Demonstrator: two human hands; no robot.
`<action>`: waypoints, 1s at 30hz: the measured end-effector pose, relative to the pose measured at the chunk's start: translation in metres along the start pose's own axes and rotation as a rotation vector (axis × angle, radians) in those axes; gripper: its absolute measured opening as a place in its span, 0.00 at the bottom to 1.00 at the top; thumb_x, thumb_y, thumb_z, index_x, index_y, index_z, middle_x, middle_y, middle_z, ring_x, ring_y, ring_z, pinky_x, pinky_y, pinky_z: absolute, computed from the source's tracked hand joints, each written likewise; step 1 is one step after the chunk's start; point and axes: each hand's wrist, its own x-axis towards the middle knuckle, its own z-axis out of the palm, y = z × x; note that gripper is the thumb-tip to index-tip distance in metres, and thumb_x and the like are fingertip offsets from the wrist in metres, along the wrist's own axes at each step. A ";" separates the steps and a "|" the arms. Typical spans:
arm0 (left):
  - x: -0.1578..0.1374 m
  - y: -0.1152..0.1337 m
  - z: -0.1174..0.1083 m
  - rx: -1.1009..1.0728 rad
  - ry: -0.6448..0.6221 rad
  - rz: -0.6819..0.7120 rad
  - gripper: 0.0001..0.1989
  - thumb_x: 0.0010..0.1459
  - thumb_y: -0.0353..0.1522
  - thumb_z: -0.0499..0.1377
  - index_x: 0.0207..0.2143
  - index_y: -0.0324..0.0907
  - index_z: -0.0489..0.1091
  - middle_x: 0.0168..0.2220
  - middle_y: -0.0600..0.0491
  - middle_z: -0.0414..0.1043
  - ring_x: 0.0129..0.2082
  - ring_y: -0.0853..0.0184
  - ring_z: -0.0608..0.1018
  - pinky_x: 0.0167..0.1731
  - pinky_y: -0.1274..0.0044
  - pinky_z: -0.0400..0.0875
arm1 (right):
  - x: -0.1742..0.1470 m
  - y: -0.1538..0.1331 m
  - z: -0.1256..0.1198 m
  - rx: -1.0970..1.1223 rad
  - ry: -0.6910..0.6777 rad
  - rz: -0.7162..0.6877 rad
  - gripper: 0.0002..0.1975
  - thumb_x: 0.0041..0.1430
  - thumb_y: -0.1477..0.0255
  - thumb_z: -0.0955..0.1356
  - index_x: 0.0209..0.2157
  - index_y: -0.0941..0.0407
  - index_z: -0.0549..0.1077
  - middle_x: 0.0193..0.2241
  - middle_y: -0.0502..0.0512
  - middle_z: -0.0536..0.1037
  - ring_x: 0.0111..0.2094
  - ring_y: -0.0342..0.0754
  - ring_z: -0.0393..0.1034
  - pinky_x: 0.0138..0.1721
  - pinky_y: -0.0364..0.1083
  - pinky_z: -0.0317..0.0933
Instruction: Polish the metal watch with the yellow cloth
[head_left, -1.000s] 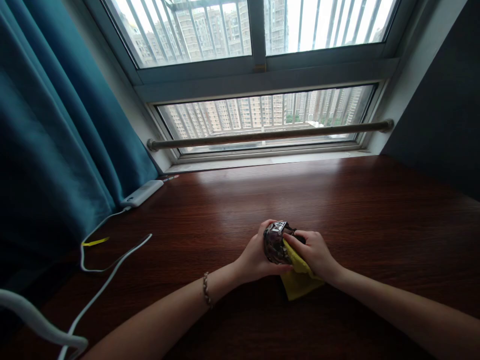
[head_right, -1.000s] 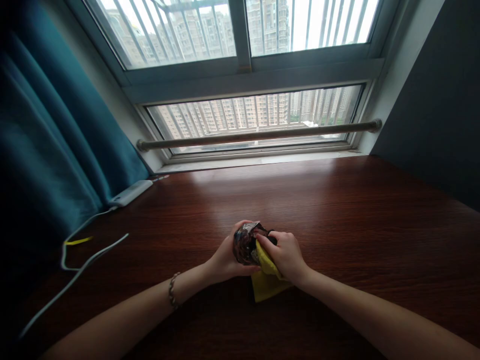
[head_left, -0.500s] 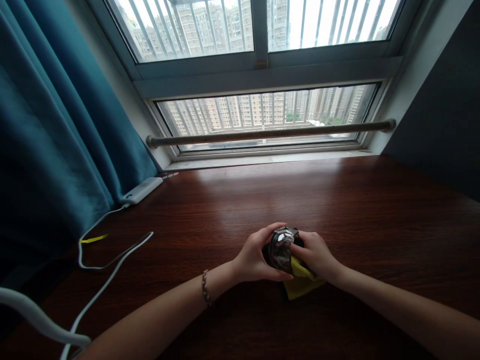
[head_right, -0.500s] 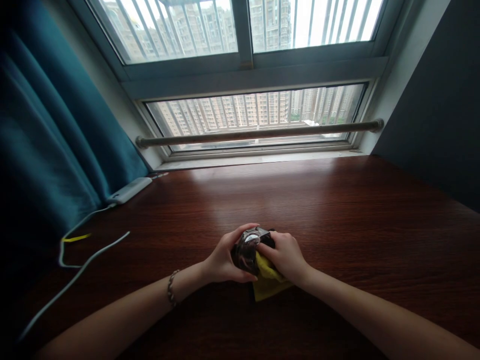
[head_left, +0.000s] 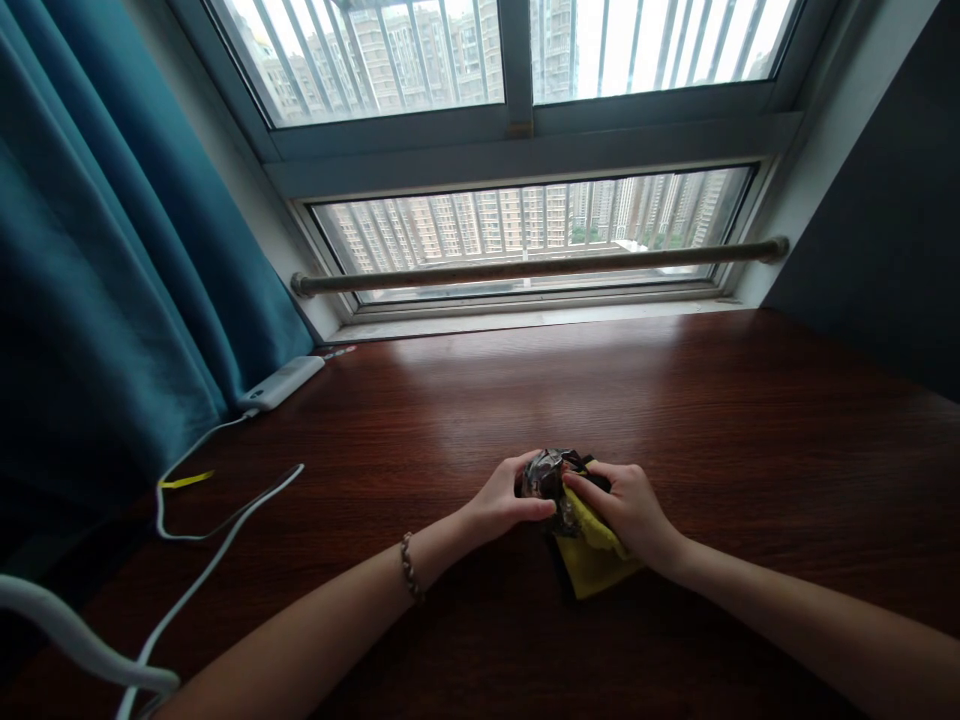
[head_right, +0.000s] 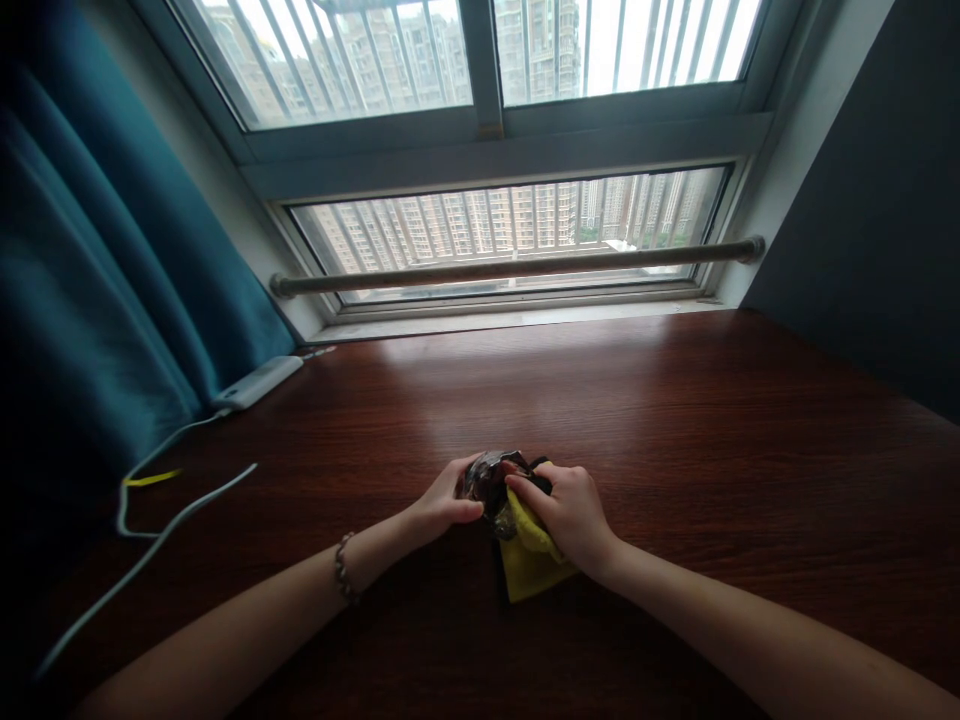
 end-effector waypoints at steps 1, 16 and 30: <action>0.001 0.001 0.001 -0.004 0.004 -0.002 0.32 0.42 0.43 0.66 0.47 0.36 0.67 0.40 0.48 0.73 0.40 0.62 0.73 0.41 0.75 0.65 | 0.000 0.001 0.000 -0.002 0.002 0.000 0.26 0.57 0.51 0.62 0.27 0.60 0.76 0.22 0.55 0.73 0.25 0.45 0.65 0.29 0.42 0.56; 0.001 -0.005 0.006 -0.030 0.171 0.068 0.25 0.54 0.49 0.53 0.41 0.36 0.69 0.42 0.45 0.72 0.43 0.60 0.72 0.46 0.71 0.64 | 0.002 0.003 0.003 0.056 0.002 0.046 0.24 0.58 0.53 0.62 0.28 0.60 0.75 0.26 0.53 0.74 0.28 0.45 0.67 0.31 0.44 0.53; -0.005 0.007 0.010 0.228 0.118 0.092 0.26 0.57 0.47 0.51 0.50 0.38 0.65 0.47 0.46 0.69 0.48 0.59 0.70 0.51 0.71 0.61 | -0.001 -0.001 -0.001 -0.031 -0.055 0.036 0.21 0.54 0.53 0.65 0.29 0.59 0.72 0.27 0.53 0.74 0.29 0.46 0.66 0.31 0.44 0.52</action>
